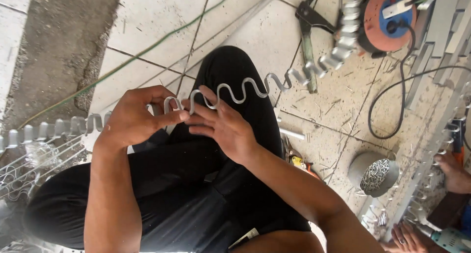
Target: Assembling a metal structure by threading thin wires through the loops of corrugated metal strips.
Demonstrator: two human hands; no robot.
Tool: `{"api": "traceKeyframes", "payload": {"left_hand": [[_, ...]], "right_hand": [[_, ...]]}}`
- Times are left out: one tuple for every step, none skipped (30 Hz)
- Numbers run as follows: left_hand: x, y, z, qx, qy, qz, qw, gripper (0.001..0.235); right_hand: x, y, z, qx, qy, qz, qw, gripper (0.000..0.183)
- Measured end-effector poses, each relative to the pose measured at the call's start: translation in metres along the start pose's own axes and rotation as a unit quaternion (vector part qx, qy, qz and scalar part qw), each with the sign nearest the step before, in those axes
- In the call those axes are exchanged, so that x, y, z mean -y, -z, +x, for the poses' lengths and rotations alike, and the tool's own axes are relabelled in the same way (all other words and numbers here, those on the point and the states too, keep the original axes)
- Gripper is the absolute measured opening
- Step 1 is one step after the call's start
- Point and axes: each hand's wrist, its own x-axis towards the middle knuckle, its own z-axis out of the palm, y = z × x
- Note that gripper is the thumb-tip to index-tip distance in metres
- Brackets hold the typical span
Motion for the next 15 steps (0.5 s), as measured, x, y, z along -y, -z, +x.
{"api": "traceKeyframes", "payload": {"left_hand": [[-0.005,-0.004,-0.001,0.002,0.004,0.000,1.000,0.024],[-0.010,-0.007,-0.003,0.004,0.009,0.025,1.000,0.024],[-0.016,-0.011,-0.005,0.006,0.014,0.051,0.999,0.025],[-0.018,-0.014,-0.006,0.010,0.020,0.051,0.998,0.025],[-0.020,-0.019,-0.006,0.004,0.024,0.070,0.997,0.024],[-0.024,-0.023,-0.005,-0.002,0.029,0.089,0.996,0.023],[-0.019,-0.022,-0.006,0.002,0.030,0.089,0.996,0.023],[-0.014,-0.021,-0.006,-0.024,-0.014,0.054,0.998,0.024],[-0.009,-0.017,-0.007,-0.052,-0.055,0.021,0.997,0.026],[-0.012,-0.014,-0.010,-0.050,-0.052,0.024,0.997,0.026],[-0.015,-0.012,-0.012,-0.073,-0.059,0.023,0.995,0.027],[-0.019,-0.010,-0.014,-0.097,-0.066,0.022,0.993,0.027],[-0.016,-0.013,-0.014,-0.094,-0.066,0.021,0.993,0.027],[-0.014,-0.016,-0.014,-0.142,-0.097,0.110,0.979,0.032],[-0.012,-0.017,-0.015,-0.190,-0.127,0.198,0.953,0.037]], "right_hand": [[0.000,0.012,-0.007,-0.003,-0.003,0.003,1.000,0.078],[-0.001,0.023,-0.014,0.059,-0.025,0.057,0.996,0.079],[-0.002,0.034,-0.022,0.119,-0.045,0.112,0.986,0.083],[0.000,0.032,-0.026,0.115,-0.047,0.117,0.985,0.083],[0.003,0.032,-0.032,0.107,-0.046,0.116,0.986,0.084],[0.007,0.031,-0.038,0.099,-0.045,0.114,0.987,0.085],[0.010,0.037,-0.047,0.096,-0.043,0.116,0.988,0.085],[0.012,0.043,-0.056,0.042,-0.041,0.001,0.998,0.085],[0.012,0.047,-0.063,-0.011,-0.041,-0.112,0.993,0.086],[0.017,0.049,-0.076,-0.012,-0.042,-0.108,0.993,0.086],[0.022,0.051,-0.091,-0.083,0.013,-0.232,0.969,0.056],[0.027,0.052,-0.107,-0.152,0.066,-0.351,0.922,0.032],[0.031,0.068,-0.120,-0.155,0.066,-0.351,0.921,0.032],[0.034,0.084,-0.133,-0.220,0.118,-0.507,0.825,0.028],[0.037,0.098,-0.143,-0.272,0.164,-0.643,0.697,0.024]]}}
